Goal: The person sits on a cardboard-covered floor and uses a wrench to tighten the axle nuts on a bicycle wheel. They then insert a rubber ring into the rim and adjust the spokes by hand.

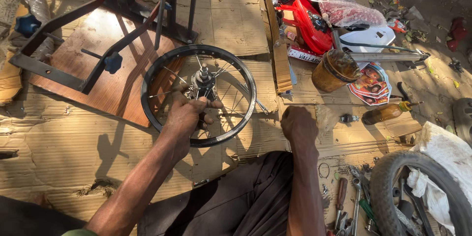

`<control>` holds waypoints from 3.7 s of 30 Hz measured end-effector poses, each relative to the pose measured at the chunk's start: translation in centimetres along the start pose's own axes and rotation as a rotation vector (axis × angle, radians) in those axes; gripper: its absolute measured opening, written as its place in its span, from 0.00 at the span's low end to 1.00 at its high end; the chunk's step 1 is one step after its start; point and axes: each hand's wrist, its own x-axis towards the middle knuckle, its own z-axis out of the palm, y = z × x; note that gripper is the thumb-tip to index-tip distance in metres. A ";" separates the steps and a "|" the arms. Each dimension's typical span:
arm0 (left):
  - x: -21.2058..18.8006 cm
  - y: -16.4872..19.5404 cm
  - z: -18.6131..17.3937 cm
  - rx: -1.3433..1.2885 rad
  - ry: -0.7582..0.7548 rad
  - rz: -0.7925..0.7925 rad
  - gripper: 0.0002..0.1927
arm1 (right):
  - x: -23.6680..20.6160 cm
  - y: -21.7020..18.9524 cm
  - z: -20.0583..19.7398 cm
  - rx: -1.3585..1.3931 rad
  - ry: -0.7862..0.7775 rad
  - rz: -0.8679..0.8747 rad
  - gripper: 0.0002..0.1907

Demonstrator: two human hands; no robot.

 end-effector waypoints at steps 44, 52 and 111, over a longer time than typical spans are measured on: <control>1.6 0.8 -1.5 -0.398 -0.433 -0.151 0.41 | -0.7 -9.2 -9.5 1.134 -0.036 -0.411 0.21; 0.8 2.0 -1.0 -0.642 -0.563 -0.169 0.32 | 1.8 -10.4 -13.8 0.925 0.001 -0.597 0.19; 6.5 -0.3 0.1 -0.402 -0.106 -0.176 0.21 | -3.4 -11.5 -6.9 1.205 0.116 -0.488 0.13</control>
